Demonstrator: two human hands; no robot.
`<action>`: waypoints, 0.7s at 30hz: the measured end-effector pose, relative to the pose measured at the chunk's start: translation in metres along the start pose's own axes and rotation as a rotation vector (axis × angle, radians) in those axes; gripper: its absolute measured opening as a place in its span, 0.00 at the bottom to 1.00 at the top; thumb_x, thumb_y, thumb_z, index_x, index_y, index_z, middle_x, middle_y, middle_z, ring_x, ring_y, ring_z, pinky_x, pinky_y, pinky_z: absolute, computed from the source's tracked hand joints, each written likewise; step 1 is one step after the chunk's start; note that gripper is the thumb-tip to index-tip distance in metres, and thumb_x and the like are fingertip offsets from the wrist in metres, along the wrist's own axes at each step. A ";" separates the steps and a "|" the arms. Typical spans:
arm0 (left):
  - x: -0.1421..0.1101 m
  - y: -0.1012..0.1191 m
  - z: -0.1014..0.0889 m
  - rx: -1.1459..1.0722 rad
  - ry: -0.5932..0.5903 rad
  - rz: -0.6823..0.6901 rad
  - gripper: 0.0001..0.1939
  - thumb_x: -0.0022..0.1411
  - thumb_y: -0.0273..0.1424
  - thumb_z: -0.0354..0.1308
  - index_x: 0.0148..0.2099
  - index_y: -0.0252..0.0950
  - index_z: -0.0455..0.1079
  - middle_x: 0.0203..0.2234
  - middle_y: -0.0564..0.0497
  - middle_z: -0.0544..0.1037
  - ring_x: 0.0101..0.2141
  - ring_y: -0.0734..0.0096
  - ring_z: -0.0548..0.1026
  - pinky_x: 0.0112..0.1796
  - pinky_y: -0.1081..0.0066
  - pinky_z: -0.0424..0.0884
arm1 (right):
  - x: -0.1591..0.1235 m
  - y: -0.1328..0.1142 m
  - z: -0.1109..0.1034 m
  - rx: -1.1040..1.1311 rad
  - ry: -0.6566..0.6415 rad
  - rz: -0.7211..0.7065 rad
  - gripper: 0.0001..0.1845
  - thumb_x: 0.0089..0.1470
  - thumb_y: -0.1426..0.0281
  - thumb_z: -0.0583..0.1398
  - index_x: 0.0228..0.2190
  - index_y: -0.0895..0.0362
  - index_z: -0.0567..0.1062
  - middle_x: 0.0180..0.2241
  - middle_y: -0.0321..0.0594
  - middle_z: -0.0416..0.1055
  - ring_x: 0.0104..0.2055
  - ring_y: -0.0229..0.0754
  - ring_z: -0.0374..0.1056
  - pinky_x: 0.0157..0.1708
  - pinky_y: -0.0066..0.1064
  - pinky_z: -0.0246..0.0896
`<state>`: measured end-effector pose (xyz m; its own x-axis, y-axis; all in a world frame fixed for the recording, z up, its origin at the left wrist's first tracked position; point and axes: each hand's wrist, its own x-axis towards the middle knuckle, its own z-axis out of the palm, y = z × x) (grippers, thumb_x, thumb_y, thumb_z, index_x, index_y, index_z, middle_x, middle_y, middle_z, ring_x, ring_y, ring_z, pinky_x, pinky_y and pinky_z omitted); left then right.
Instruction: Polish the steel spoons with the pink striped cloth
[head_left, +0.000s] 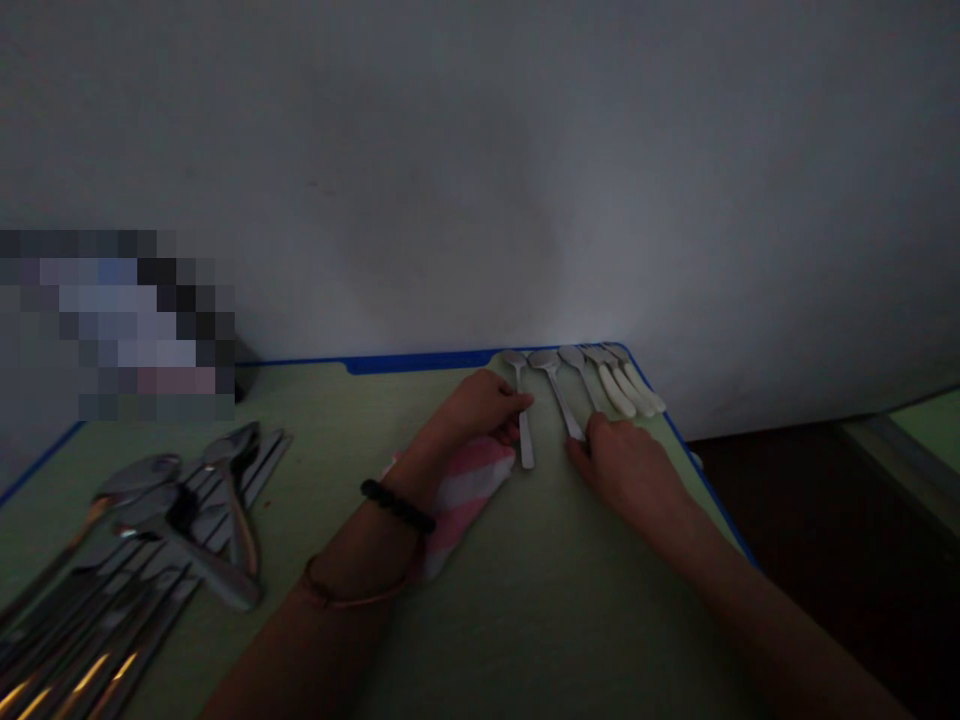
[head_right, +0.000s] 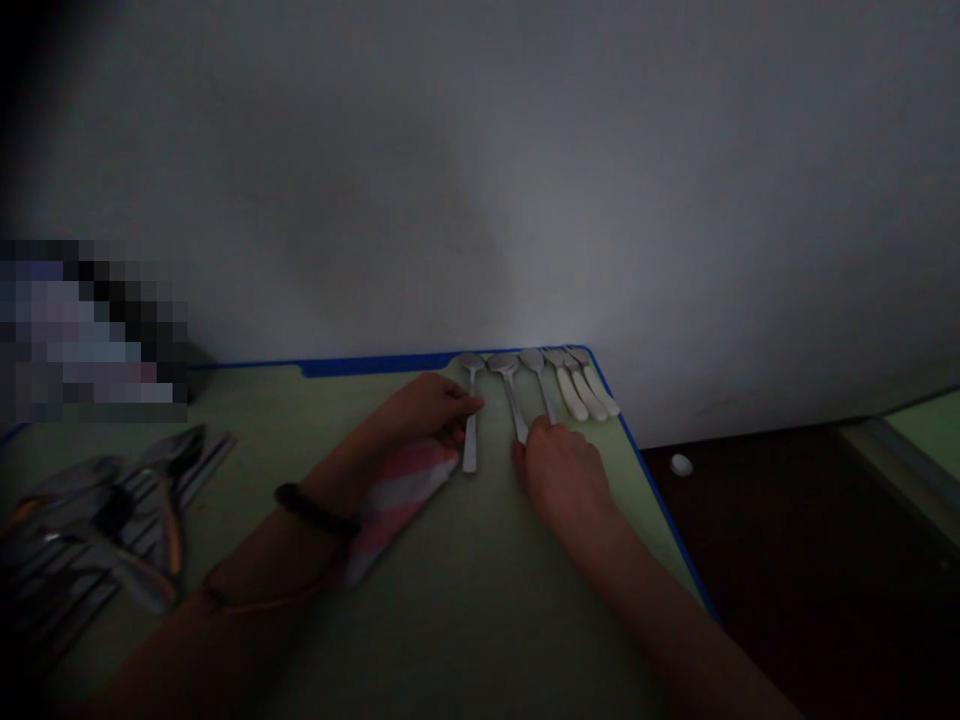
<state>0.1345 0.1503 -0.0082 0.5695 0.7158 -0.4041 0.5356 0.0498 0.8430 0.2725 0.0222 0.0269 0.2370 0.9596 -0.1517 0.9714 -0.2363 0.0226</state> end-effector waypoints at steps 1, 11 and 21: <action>0.000 0.000 0.000 -0.002 -0.001 0.002 0.13 0.60 0.33 0.54 0.25 0.32 0.68 0.18 0.49 0.75 0.20 0.70 0.75 0.25 0.71 0.74 | 0.000 -0.001 0.000 0.001 0.003 0.004 0.15 0.58 0.64 0.49 0.34 0.62 0.71 0.32 0.51 0.74 0.35 0.52 0.72 0.29 0.36 0.61; -0.002 0.002 -0.001 0.001 -0.001 0.007 0.14 0.59 0.34 0.54 0.24 0.31 0.68 0.18 0.48 0.74 0.19 0.71 0.74 0.24 0.72 0.73 | 0.005 -0.004 0.003 0.015 -0.001 -0.004 0.17 0.57 0.67 0.47 0.33 0.63 0.72 0.31 0.54 0.74 0.34 0.51 0.72 0.31 0.37 0.61; 0.002 0.000 0.006 -0.063 0.046 0.013 0.15 0.58 0.32 0.56 0.21 0.31 0.70 0.15 0.48 0.74 0.16 0.70 0.73 0.22 0.72 0.71 | 0.002 -0.006 0.001 0.000 0.004 0.006 0.16 0.56 0.65 0.50 0.34 0.63 0.72 0.31 0.53 0.73 0.34 0.51 0.72 0.31 0.37 0.61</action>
<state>0.1399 0.1475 -0.0113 0.5462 0.7479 -0.3773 0.4874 0.0826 0.8692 0.2675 0.0252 0.0254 0.2426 0.9589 -0.1473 0.9700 -0.2419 0.0229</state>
